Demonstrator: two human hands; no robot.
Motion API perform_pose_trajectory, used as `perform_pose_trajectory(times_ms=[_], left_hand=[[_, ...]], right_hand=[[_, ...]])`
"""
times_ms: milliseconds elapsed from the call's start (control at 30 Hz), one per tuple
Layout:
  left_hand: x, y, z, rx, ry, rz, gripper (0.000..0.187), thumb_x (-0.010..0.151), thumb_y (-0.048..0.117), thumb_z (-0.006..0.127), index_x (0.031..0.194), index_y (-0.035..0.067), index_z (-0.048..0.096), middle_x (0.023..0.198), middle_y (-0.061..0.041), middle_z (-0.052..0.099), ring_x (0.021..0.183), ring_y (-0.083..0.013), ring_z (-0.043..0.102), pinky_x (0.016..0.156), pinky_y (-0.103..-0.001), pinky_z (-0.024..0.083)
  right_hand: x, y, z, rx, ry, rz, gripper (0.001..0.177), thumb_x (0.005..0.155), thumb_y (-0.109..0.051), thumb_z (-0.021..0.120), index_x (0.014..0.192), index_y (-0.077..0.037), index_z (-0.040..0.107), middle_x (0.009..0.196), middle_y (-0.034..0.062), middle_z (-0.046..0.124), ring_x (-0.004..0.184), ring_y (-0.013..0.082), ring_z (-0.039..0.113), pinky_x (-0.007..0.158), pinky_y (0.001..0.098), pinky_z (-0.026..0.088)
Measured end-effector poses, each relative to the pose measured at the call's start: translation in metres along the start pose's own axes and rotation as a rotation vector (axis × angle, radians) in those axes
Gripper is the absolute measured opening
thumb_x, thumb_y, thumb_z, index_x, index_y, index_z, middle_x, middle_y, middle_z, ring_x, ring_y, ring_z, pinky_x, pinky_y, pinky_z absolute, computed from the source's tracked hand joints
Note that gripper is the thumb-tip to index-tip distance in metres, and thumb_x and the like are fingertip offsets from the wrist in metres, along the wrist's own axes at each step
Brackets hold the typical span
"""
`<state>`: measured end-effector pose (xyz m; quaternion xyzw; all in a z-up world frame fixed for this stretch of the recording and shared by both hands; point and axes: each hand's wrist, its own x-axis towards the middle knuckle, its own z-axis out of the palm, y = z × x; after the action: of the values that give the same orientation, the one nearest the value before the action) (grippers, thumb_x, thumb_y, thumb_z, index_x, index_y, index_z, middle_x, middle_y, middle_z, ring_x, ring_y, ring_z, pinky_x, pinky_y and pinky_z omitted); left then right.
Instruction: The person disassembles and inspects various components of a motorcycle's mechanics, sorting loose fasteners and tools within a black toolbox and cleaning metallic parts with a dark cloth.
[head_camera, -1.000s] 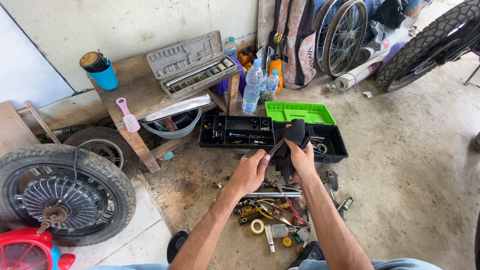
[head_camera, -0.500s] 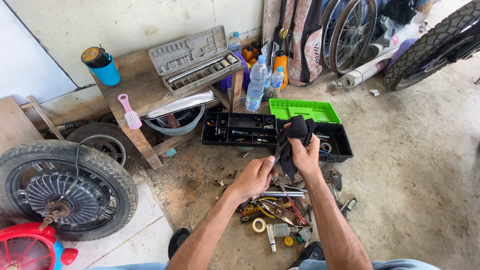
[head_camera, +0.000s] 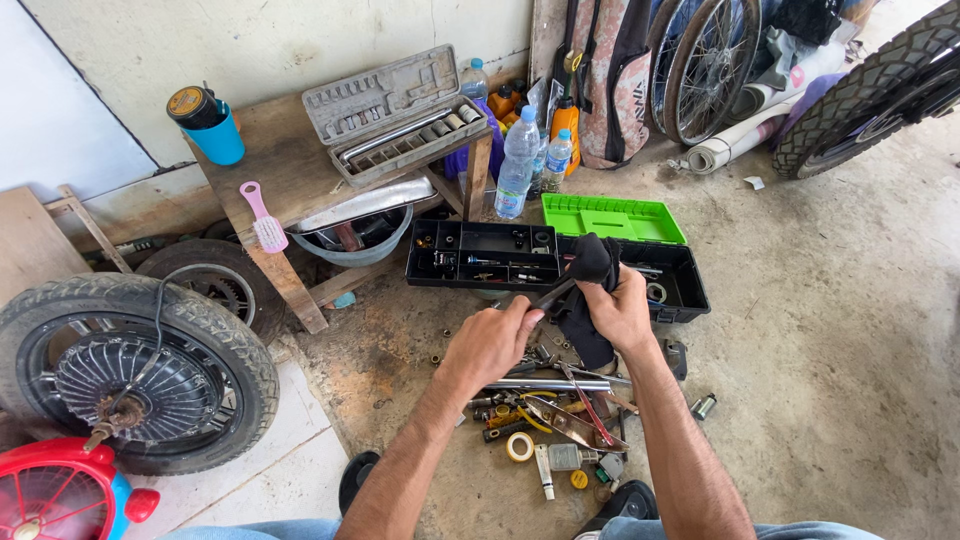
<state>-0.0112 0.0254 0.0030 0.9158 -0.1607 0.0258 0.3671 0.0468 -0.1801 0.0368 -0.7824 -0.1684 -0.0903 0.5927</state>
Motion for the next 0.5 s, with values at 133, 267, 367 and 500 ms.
perform_pose_trajectory(times_ms=[133, 267, 367, 500], left_hand=[[-0.005, -0.01, -0.002, -0.049, 0.091, 0.073, 0.038, 0.111, 0.041, 0.036, 0.105, 0.009, 0.055, 0.055, -0.007, 0.061, 0.046, -0.0204, 0.064, 0.044, -0.037, 0.051], [-0.002, -0.012, -0.005, -0.227, 0.169, 0.168, 0.033, 0.106, 0.04, 0.047, 0.108, 0.008, 0.053, 0.065, -0.006, 0.066, 0.053, -0.0155, 0.066, 0.046, -0.034, 0.05], [0.0, -0.014, 0.006, -0.388, 0.204, 0.169, 0.029, 0.105, 0.038, 0.054, 0.11, 0.009, 0.053, 0.071, -0.004, 0.068, 0.055, -0.0124, 0.066, 0.045, -0.031, 0.049], [0.012, -0.022, 0.024, -0.649, 0.319, 0.084, 0.023, 0.108, 0.034, 0.056, 0.105, 0.011, 0.056, 0.069, -0.001, 0.061, 0.05, -0.0107, 0.055, 0.041, -0.029, 0.043]], right_hand=[[-0.003, 0.002, 0.002, -0.017, -0.013, -0.005, 0.013, 0.098, -0.01, 0.071, 0.1, 0.002, 0.074, 0.081, 0.0009, 0.071, 0.074, 0.0039, 0.06, 0.063, 0.0235, 0.051], [-0.005, 0.005, 0.017, 0.186, 0.06, 0.028, 0.01, 0.097, -0.007, 0.07, 0.102, 0.002, 0.072, 0.089, 0.0003, 0.073, 0.078, 0.0042, 0.064, 0.066, 0.0227, 0.052], [-0.005, 0.005, 0.029, 0.463, 0.124, 0.112, 0.014, 0.099, -0.008, 0.069, 0.11, -0.002, 0.073, 0.096, 0.0015, 0.074, 0.081, 0.0064, 0.065, 0.069, 0.0222, 0.053], [0.0, 0.008, 0.018, 0.695, 0.184, 0.222, 0.016, 0.1, -0.01, 0.066, 0.112, -0.003, 0.073, 0.096, 0.0036, 0.073, 0.079, 0.0117, 0.068, 0.07, 0.0258, 0.055]])
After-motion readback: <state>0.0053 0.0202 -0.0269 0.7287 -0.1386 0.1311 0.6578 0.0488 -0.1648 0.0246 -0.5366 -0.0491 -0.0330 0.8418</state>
